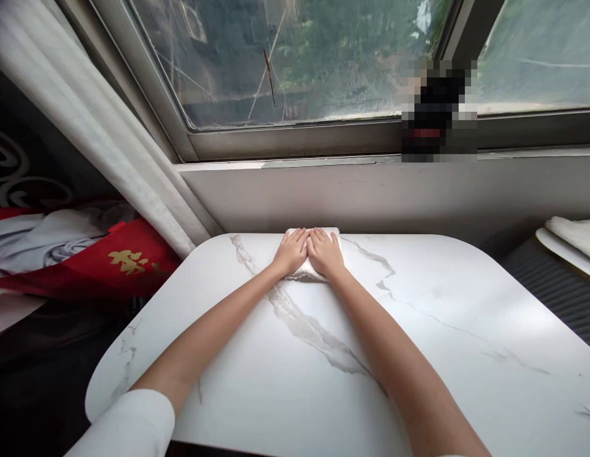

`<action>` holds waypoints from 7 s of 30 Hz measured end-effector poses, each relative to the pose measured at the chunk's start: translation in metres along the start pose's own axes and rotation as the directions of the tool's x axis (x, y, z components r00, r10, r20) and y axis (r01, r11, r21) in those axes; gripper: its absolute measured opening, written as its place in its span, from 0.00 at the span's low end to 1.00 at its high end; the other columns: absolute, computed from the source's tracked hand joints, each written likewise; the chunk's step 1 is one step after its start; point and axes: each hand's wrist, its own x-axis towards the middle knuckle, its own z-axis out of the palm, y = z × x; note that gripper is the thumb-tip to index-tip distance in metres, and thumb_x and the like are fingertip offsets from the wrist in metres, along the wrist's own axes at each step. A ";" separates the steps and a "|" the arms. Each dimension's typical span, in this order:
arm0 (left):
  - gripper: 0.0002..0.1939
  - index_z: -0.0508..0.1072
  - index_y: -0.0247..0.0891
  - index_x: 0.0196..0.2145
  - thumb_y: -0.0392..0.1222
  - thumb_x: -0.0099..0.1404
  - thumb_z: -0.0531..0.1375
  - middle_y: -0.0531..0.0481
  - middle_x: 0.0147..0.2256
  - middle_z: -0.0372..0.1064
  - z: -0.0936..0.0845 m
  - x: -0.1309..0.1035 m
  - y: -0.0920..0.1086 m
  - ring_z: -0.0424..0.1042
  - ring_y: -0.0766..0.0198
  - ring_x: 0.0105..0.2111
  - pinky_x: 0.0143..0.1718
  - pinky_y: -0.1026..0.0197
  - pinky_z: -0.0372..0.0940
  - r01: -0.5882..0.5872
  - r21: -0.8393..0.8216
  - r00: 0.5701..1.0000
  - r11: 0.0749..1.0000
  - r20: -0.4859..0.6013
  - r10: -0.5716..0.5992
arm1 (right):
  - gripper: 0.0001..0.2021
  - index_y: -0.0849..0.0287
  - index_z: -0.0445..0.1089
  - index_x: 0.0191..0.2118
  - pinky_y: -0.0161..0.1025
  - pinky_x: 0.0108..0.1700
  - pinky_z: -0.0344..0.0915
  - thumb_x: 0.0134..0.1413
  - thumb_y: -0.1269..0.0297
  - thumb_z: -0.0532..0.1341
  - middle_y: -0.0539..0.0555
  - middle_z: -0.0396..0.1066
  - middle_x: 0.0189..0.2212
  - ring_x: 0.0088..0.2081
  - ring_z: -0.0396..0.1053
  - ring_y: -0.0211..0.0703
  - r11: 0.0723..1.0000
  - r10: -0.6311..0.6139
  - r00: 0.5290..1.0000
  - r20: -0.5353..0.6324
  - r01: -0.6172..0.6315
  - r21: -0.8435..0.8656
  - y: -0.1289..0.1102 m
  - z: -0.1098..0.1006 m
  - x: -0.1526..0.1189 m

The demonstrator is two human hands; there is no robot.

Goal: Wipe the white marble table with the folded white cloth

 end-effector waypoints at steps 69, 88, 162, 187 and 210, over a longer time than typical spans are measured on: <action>0.26 0.52 0.27 0.62 0.39 0.70 0.40 0.42 0.64 0.46 0.019 -0.037 0.128 0.42 0.57 0.64 0.64 0.48 0.35 -0.109 -0.024 0.994 0.994 0.019 0.109 | 0.27 0.68 0.45 0.65 0.50 0.64 0.36 0.65 0.61 0.38 0.60 0.41 0.66 0.66 0.37 0.46 0.985 -0.002 0.997 0.075 0.015 -0.174 0.083 -0.043 -0.116; 0.30 0.48 0.21 0.63 0.45 0.71 0.39 0.36 0.65 0.37 -0.003 -0.153 0.219 0.33 0.52 0.65 0.64 0.47 0.35 -0.448 -0.104 0.876 0.888 0.146 0.459 | 0.30 0.54 0.19 0.66 0.53 0.63 0.47 0.65 0.64 0.40 0.52 0.39 0.66 0.65 0.39 0.45 0.974 -0.048 0.999 0.024 0.052 -0.219 0.091 -0.081 -0.290; 0.28 0.53 0.25 0.61 0.40 0.67 0.40 0.41 0.63 0.47 0.092 0.106 0.298 0.43 0.60 0.64 0.64 0.52 0.33 -0.220 -0.142 0.974 0.965 0.030 0.227 | 0.27 0.58 0.58 0.60 0.53 0.61 0.48 0.55 0.68 0.43 0.55 0.55 0.62 0.63 0.50 0.46 0.956 0.251 0.960 -0.122 -0.266 -0.123 0.296 -0.093 -0.102; 0.28 0.52 0.25 0.62 0.44 0.69 0.40 0.37 0.63 0.47 0.050 -0.065 0.327 0.43 0.54 0.64 0.63 0.46 0.35 -0.508 -0.136 0.854 0.850 0.045 0.518 | 0.27 0.61 0.42 0.66 0.57 0.60 0.50 0.63 0.64 0.37 0.64 0.54 0.61 0.63 0.50 0.52 0.913 0.189 0.956 -0.226 -0.255 -0.319 0.206 -0.099 -0.302; 0.27 0.53 0.27 0.62 0.41 0.69 0.40 0.40 0.63 0.47 0.049 -0.005 0.232 0.43 0.58 0.64 0.64 0.48 0.33 -0.298 -0.162 0.948 0.941 0.060 0.311 | 0.26 0.66 0.56 0.61 0.51 0.62 0.49 0.60 0.68 0.40 0.58 0.53 0.62 0.63 0.49 0.46 0.920 0.248 0.962 -0.113 -0.271 -0.284 0.170 -0.073 -0.164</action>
